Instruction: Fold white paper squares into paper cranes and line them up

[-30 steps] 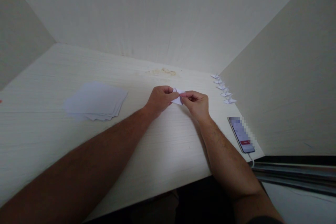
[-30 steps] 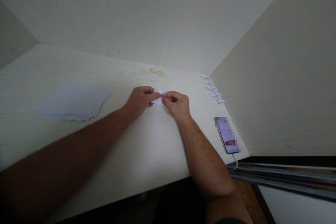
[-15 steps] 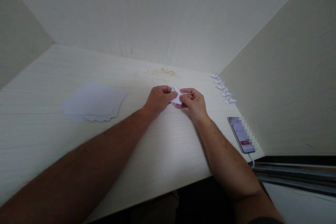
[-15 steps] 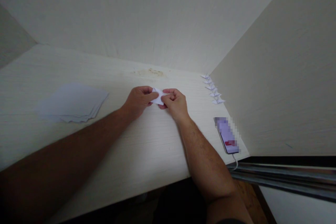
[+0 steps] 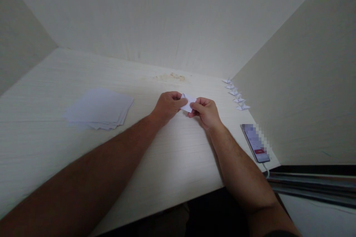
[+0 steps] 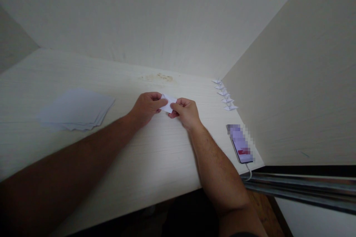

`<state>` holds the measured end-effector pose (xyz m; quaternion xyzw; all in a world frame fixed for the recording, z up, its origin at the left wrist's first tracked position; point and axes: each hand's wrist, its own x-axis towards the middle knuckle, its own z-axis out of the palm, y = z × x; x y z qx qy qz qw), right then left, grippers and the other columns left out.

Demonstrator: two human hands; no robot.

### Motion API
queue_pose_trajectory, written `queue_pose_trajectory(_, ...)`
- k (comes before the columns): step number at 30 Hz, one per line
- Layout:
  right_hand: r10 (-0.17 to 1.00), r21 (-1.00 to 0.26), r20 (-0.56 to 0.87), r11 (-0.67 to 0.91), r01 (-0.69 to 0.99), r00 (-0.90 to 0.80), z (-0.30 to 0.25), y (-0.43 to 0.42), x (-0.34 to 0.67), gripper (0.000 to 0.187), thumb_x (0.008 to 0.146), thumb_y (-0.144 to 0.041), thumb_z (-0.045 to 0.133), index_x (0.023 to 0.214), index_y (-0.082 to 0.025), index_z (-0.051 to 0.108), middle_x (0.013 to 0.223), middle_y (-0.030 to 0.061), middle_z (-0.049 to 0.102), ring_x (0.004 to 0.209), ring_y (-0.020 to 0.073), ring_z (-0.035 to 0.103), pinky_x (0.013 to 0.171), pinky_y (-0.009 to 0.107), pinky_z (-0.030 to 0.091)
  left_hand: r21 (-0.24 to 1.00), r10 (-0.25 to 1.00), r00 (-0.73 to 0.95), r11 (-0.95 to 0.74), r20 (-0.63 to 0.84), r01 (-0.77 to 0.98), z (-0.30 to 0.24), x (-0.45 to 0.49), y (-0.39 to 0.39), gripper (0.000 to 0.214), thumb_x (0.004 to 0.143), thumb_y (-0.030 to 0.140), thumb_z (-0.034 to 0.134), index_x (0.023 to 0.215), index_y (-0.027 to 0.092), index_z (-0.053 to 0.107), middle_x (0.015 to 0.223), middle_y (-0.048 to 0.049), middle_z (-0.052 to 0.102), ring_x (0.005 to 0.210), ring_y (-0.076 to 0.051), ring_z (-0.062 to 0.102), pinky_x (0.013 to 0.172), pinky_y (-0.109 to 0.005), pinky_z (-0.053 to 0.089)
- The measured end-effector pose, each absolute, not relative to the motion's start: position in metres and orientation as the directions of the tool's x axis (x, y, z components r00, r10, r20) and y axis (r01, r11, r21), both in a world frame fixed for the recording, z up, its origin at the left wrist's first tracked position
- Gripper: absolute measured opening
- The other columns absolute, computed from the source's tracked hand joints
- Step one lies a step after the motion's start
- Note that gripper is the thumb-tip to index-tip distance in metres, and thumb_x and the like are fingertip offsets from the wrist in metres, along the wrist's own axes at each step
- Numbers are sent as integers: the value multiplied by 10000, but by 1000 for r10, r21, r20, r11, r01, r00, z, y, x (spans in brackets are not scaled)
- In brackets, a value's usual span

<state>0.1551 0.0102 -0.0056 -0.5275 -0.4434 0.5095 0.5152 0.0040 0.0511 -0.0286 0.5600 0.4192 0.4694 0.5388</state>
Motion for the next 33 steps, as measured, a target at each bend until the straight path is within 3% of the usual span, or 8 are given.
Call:
queue_pose_trajectory(5, 997, -993, -65, -61, -106, 33, -6, 10, 156, 305, 580, -342, 819, 554, -186, 558, 488, -26, 607, 415, 111, 601, 435, 214, 506, 997, 971, 228, -76, 79, -21, -28, 3, 51, 173, 692, 323, 683, 638, 165, 640, 551, 25, 535, 497, -91, 448, 468, -225, 316)
queue_pose_trajectory(13, 996, -997, -43, -38, -62, 82, -9, 10, 155, 318, 608, -381, 829, 587, -190, 576, 505, -22, 622, 429, 109, 601, 440, 211, 502, 994, 967, 233, -112, 104, 18, -21, 2, 47, 193, 690, 346, 679, 641, 164, 637, 576, 23, 555, 531, -98, 476, 492, -224, 340)
queue_pose_trajectory(17, 997, -997, -34, -29, -70, 74, -8, 11, 155, 255, 619, -343, 791, 588, -189, 590, 508, -20, 631, 437, 116, 604, 442, 211, 476, 994, 964, 244, -109, 103, 12, -20, 2, 46, 209, 687, 359, 683, 639, 162, 634, 566, 24, 547, 523, -96, 469, 488, -223, 334)
queue_pose_trajectory(20, 992, -1000, 5, 6, -11, 127, -9, 12, 155, 171, 637, -296, 764, 637, -188, 633, 520, -28, 633, 444, 103, 576, 452, 210, 448, 994, 959, 265, -108, 101, 15, -18, 2, 45, 206, 690, 356, 687, 648, 157, 647, 575, 16, 563, 529, -98, 477, 489, -223, 336)
queue_pose_trajectory(25, 980, -988, 103, 81, 132, 168, -12, 12, 156, 182, 684, -331, 753, 653, -193, 639, 531, -35, 618, 467, 92, 518, 486, 221, 407, 996, 957, 273, -88, 92, -26, -18, 3, 44, 199, 689, 356, 705, 687, 160, 665, 602, 10, 595, 545, -102, 499, 495, -220, 353)
queue_pose_trajectory(33, 963, -968, 194, 157, 194, 187, -16, 13, 156, 170, 702, -329, 743, 663, -195, 646, 535, -50, 587, 483, 84, 474, 497, 219, 355, 989, 946, 314, -43, 86, -140, -20, 3, 46, 218, 665, 352, 744, 677, 154, 655, 577, 16, 574, 513, -89, 474, 489, -223, 335)
